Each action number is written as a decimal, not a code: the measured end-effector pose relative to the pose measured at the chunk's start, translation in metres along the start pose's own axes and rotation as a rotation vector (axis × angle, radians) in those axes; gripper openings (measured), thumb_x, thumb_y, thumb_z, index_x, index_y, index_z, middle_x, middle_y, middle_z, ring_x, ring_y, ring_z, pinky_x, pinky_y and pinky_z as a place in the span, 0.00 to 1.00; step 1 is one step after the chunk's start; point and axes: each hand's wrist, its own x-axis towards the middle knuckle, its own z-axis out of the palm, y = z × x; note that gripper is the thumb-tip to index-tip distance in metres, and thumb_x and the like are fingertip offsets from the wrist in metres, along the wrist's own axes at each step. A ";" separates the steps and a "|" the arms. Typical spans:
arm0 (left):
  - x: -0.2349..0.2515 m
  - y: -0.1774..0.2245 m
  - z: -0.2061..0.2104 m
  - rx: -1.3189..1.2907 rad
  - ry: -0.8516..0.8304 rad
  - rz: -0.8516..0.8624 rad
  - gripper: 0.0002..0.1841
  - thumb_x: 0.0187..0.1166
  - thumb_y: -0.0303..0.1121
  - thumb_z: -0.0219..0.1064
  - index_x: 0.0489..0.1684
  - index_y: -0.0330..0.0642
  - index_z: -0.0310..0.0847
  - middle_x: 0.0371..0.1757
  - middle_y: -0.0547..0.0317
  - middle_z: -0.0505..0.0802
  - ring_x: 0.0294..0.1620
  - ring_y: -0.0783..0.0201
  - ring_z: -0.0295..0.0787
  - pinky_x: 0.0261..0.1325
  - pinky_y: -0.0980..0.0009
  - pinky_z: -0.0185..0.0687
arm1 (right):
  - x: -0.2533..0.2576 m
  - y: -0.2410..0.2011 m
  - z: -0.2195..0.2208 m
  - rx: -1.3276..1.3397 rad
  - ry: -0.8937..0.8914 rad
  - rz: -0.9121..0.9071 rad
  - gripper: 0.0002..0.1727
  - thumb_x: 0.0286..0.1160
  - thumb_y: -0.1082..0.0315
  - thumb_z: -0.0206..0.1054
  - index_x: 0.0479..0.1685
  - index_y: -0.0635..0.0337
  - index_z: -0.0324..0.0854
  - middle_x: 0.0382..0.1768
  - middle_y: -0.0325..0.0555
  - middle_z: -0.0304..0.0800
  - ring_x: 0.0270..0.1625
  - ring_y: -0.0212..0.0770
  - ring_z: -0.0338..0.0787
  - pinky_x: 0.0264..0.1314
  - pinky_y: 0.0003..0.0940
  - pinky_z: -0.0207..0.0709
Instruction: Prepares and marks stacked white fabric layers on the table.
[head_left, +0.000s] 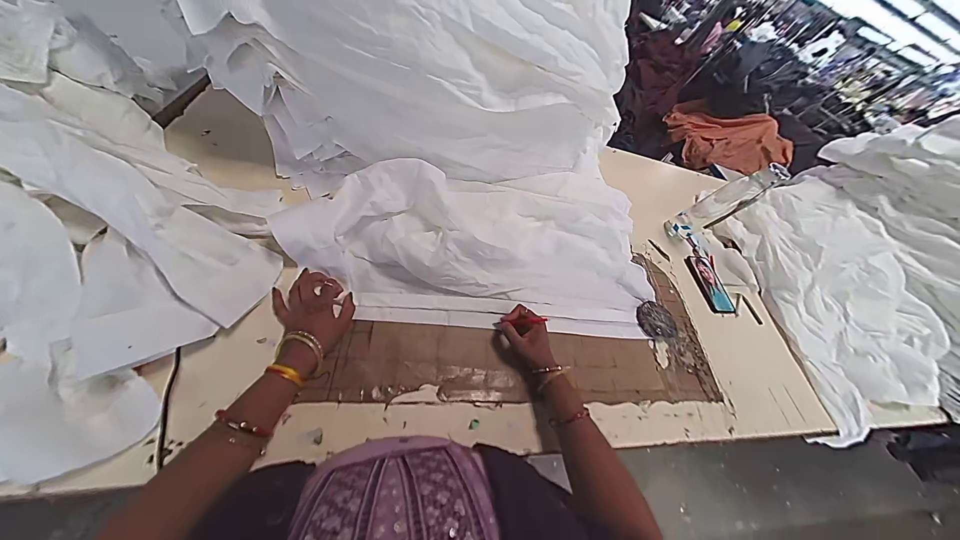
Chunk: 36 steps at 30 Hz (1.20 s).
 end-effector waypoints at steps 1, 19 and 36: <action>0.000 0.000 0.000 -0.003 0.000 0.001 0.21 0.84 0.40 0.61 0.60 0.29 0.85 0.80 0.26 0.75 0.89 0.27 0.56 0.84 0.22 0.32 | 0.000 -0.001 0.000 -0.021 -0.007 0.007 0.00 0.62 0.76 0.65 0.29 0.63 0.80 0.24 0.27 0.83 0.25 0.13 0.76 0.29 0.11 0.70; -0.001 0.001 0.000 0.001 0.037 0.014 0.20 0.82 0.38 0.63 0.58 0.27 0.85 0.79 0.25 0.75 0.87 0.26 0.59 0.84 0.22 0.33 | 0.030 0.001 0.011 -0.048 0.105 0.009 0.03 0.63 0.76 0.62 0.29 0.69 0.79 0.25 0.34 0.82 0.26 0.15 0.75 0.30 0.13 0.69; 0.000 0.002 -0.001 0.002 0.027 0.002 0.20 0.82 0.38 0.64 0.59 0.28 0.85 0.79 0.25 0.75 0.88 0.27 0.59 0.84 0.22 0.33 | 0.000 -0.007 0.000 0.165 0.168 0.090 0.08 0.58 0.78 0.61 0.24 0.53 0.75 0.20 0.22 0.81 0.20 0.15 0.76 0.23 0.14 0.69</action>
